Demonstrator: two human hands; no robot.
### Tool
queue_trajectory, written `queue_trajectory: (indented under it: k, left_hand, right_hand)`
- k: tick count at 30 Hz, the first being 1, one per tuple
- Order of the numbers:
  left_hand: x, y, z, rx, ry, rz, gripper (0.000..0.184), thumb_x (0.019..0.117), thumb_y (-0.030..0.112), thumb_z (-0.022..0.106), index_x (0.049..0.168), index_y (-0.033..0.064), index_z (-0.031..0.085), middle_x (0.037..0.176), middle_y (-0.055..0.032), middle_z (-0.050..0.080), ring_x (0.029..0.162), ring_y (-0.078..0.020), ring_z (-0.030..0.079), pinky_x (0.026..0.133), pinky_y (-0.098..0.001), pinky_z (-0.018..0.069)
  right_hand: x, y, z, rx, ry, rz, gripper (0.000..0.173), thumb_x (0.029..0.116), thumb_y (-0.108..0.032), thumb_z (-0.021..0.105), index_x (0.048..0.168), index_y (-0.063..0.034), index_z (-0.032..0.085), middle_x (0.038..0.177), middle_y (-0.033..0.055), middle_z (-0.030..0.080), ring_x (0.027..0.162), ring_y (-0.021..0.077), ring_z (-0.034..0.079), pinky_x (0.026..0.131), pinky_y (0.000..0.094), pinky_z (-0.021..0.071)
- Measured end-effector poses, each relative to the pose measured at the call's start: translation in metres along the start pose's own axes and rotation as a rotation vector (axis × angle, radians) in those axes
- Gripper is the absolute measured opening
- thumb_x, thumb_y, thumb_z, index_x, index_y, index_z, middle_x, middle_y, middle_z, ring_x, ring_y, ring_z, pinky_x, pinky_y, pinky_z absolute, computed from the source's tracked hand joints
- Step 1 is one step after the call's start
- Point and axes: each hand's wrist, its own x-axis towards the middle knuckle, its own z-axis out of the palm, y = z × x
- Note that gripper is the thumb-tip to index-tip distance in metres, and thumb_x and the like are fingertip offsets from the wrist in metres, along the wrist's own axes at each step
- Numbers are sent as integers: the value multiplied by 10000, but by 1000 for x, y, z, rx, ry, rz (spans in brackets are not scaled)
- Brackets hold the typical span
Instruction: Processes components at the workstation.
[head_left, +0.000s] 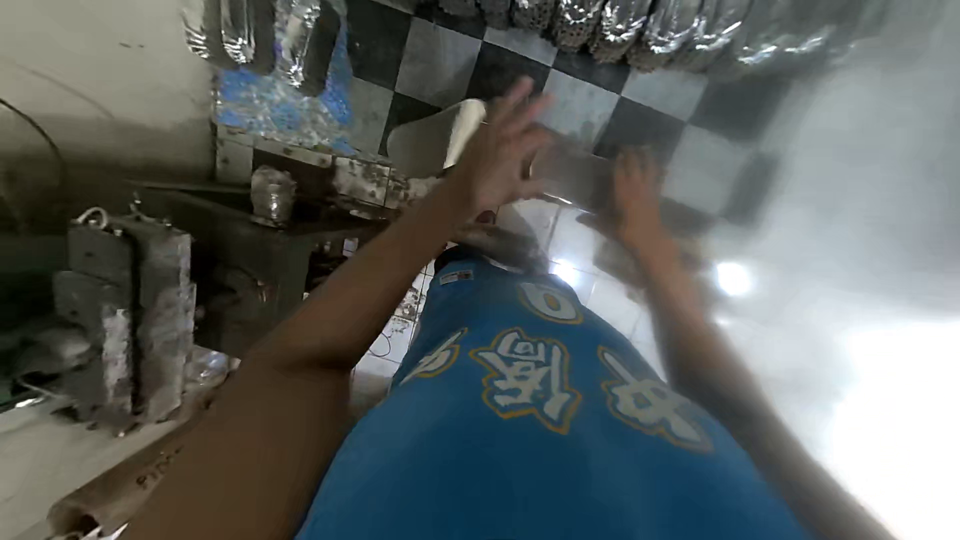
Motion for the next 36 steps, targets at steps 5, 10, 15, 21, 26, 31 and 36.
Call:
queue_trajectory:
  k: [5,10,15,21,26,31,36]
  left_hand:
    - [-42,-79,-25,77,-111,-406,658,829,476,817,1323,79,638,1598,-189,389,1422,-412,445,1115,-593,437]
    - [-62,-124,-21,-240,-79,-208,309,993,293,656,1221,100,739,1421,-80,631,1398,-298,521,1182,-515,387]
    - [-73,-150,-27,-680,-11,-311,192,904,284,772,1007,126,808,1234,7,741,1308,-128,603,1173,-363,443]
    - [-75,-153,-23,-609,33,-259,219,963,233,699,1036,49,793,1267,-117,717,1357,-234,570,1183,-412,413]
    - [-80,-137,-18,-475,74,-219,239,1039,194,576,1147,31,713,1186,-169,709,1114,-287,685,1011,-528,515]
    - [-120,-35,-46,-473,496,-692,418,1092,233,424,1419,-11,518,1309,-206,630,1206,-259,623,1056,-448,492]
    - [-206,97,-35,-1574,927,-778,288,1065,263,364,1257,219,574,1198,28,681,1129,-133,653,975,-406,558]
  right_hand:
    - [23,-29,12,-77,-22,-1,879,684,-469,896,1384,-53,567,1642,219,321,1546,466,199,1192,759,96]
    - [37,-29,23,-112,-40,22,715,754,-303,851,1377,-80,579,1488,230,519,1422,471,427,1175,757,165]
    - [34,-32,26,-174,-42,21,802,741,-448,864,1400,-102,567,1560,210,452,1501,459,315,1199,749,125]
    - [13,-49,22,-192,37,-1,715,830,-503,786,1399,-106,608,1613,198,391,1538,448,241,1215,721,152]
    - [30,-27,32,-117,11,-160,624,822,-369,822,1344,-84,631,1448,239,539,1326,476,496,1069,662,411]
    - [65,17,-7,435,-249,-446,333,843,-223,828,1120,-64,734,1322,170,619,1276,288,564,1095,456,475]
    - [87,33,-25,680,-499,-418,297,807,-173,812,1072,-53,750,1200,106,670,1067,170,641,919,353,561]
